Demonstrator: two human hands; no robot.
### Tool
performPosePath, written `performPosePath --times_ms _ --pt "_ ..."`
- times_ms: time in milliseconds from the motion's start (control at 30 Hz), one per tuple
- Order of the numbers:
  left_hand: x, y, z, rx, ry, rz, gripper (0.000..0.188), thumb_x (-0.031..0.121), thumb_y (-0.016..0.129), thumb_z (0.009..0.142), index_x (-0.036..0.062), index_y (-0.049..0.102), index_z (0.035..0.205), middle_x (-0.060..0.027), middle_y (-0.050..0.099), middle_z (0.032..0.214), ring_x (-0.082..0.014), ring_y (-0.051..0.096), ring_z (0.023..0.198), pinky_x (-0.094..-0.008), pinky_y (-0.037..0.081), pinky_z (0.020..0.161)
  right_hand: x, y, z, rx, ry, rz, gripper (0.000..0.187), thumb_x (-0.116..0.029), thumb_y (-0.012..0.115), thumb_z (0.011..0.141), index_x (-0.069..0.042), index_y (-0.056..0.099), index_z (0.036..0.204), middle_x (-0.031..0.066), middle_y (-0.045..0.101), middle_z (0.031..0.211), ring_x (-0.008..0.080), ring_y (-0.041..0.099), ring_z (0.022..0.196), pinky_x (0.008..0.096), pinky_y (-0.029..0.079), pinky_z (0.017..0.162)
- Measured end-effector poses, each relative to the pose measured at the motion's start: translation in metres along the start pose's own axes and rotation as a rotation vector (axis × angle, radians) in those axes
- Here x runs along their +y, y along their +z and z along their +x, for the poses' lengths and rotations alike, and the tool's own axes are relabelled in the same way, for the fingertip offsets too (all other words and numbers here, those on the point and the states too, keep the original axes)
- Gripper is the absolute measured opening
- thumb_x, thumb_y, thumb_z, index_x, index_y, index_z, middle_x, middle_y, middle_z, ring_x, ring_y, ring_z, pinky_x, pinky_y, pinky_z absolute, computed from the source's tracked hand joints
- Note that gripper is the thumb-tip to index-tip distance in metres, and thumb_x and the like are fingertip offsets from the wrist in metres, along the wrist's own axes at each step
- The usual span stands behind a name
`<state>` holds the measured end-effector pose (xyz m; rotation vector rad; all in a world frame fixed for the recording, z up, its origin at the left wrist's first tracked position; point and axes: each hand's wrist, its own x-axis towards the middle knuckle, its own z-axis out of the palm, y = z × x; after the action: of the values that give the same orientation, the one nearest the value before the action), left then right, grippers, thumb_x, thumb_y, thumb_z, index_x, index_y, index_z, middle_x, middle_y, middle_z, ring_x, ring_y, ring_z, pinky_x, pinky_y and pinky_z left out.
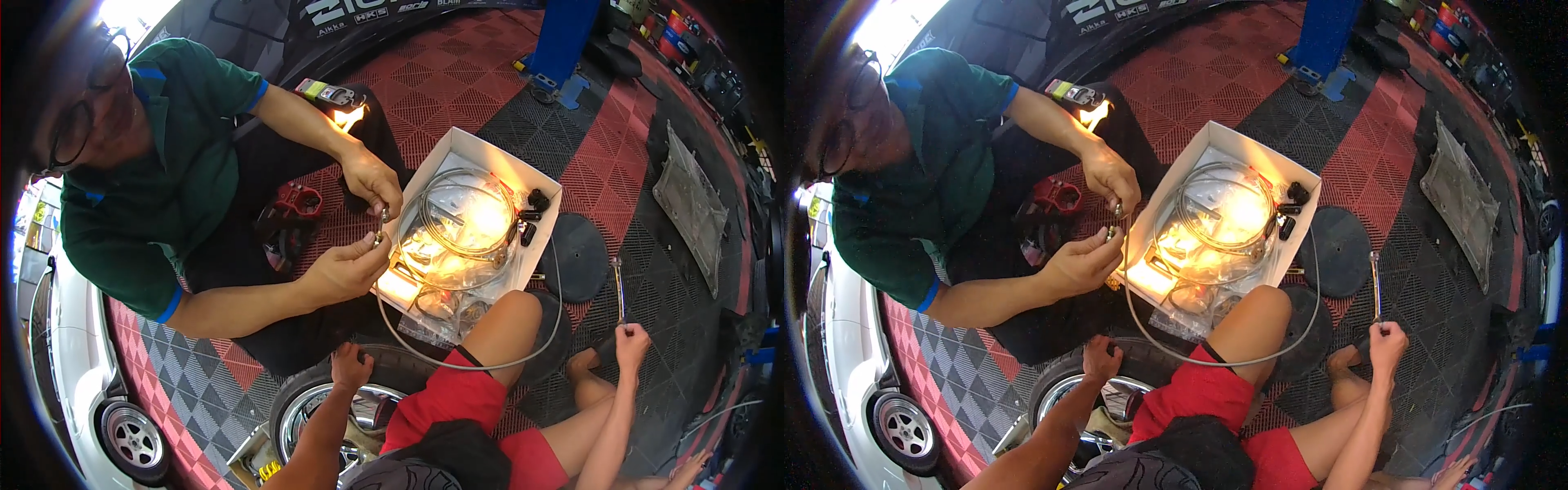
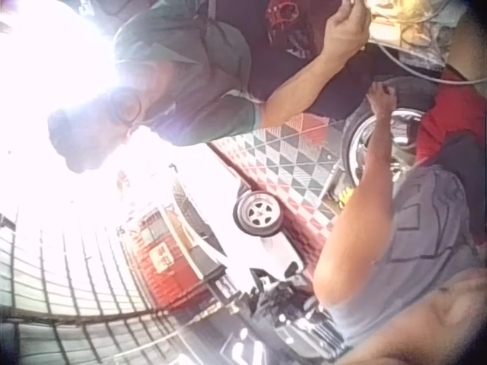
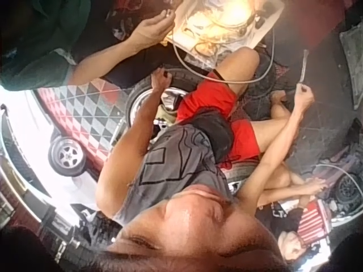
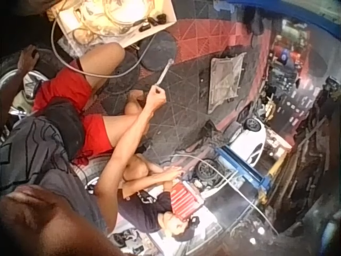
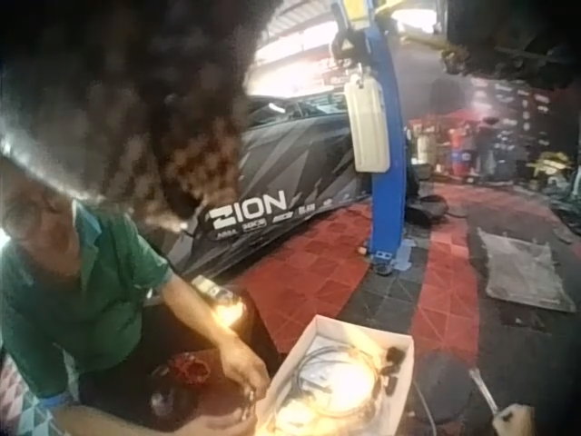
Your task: Assembling and inspecting small automotive wiring and mechanical connectors in a garage.
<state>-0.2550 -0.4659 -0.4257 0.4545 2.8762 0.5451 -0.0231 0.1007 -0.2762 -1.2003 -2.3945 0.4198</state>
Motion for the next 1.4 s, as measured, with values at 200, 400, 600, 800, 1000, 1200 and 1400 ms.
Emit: performPosePath --times_ms 200,400,600,800,1000,1200,1400 --pt "0.004 -0.003 0.0 -0.002 -0.028 0.02 0.022 0.027 0.061 0.074 0.0079 0.064 0.085 -0.0129 0.058 0.098 -0.0336 0.054 0.103 -0.047 0.039 0.095 -0.024 -0.005 -0.01 -0.358 0.023 -0.142 0.02 -0.01 0.068 0.07 0.008 0.061 0.067 0.0234 0.059 0.06 0.0378 0.062 0.057 0.0417 0.048 0.058" --pt "0.007 -0.008 0.003 -0.014 -0.024 -0.008 0.02 0.026 0.061 0.074 0.0084 0.064 0.083 -0.0133 0.059 0.093 -0.0348 0.054 0.102 -0.0485 0.04 0.094 -0.017 -0.006 -0.006 -0.081 -0.025 -0.048 0.021 -0.011 0.069 0.072 0.007 0.061 0.067 0.0224 0.06 0.061 0.0353 0.062 0.055 0.0419 0.048 0.058" --pt "0.011 -0.012 0.003 0.008 -0.022 -0.025 0.02 0.026 0.061 0.073 0.0092 0.064 0.084 -0.0126 0.06 0.094 -0.0349 0.054 0.102 -0.0489 0.041 0.091 0.0 -0.005 -0.008 -0.203 0.045 -0.085 0.023 -0.013 0.068 0.068 0.008 0.06 0.064 0.0254 0.058 0.059 0.0403 0.06 0.057 0.0445 0.048 0.058" --pt "0.012 -0.009 0.002 0.008 -0.02 -0.019 0.02 0.026 0.061 0.073 0.0097 0.064 0.084 -0.0125 0.06 0.095 -0.0346 0.054 0.102 -0.0481 0.041 0.092 -0.012 -0.007 -0.013 -0.499 0.112 -0.179 0.024 -0.012 0.066 0.063 0.009 0.055 0.056 0.0282 0.051 0.055 0.0444 0.057 0.056 0.0465 0.047 0.057" --pt "0.009 -0.012 0.003 0.005 -0.03 0.002 0.02 0.026 0.062 0.073 0.0098 0.065 0.084 -0.0121 0.06 0.096 -0.0341 0.053 0.103 -0.0474 0.041 0.093 0.004 -0.009 -0.002 0.041 0.005 -0.024 0.022 -0.014 0.069 0.081 0.007 0.062 0.079 0.0161 0.063 0.064 0.0277 0.06 0.055 0.0397 0.047 0.059" --pt "0.01 -0.011 0.001 -0.005 -0.025 -0.003 0.019 0.026 0.062 0.073 0.0093 0.065 0.083 -0.0114 0.059 0.094 -0.0335 0.053 0.103 -0.0468 0.041 0.093 -0.006 -0.008 -0.007 -0.092 0.048 -0.042 0.023 -0.012 0.069 0.073 0.009 0.06 0.068 0.021 0.06 0.059 0.0324 0.061 0.053 0.0399 0.047 0.057" --pt "0.008 -0.008 0.001 0.008 -0.003 -0.019 0.019 0.025 0.062 0.073 0.0091 0.065 0.081 -0.0113 0.06 0.094 -0.0332 0.053 0.102 -0.046 0.04 0.093 -0.007 -0.003 -0.015 -0.455 0.065 -0.172 0.022 -0.014 0.067 0.069 0.006 0.061 0.063 0.0221 0.059 0.058 0.033 0.062 0.054 0.042 0.047 0.056"
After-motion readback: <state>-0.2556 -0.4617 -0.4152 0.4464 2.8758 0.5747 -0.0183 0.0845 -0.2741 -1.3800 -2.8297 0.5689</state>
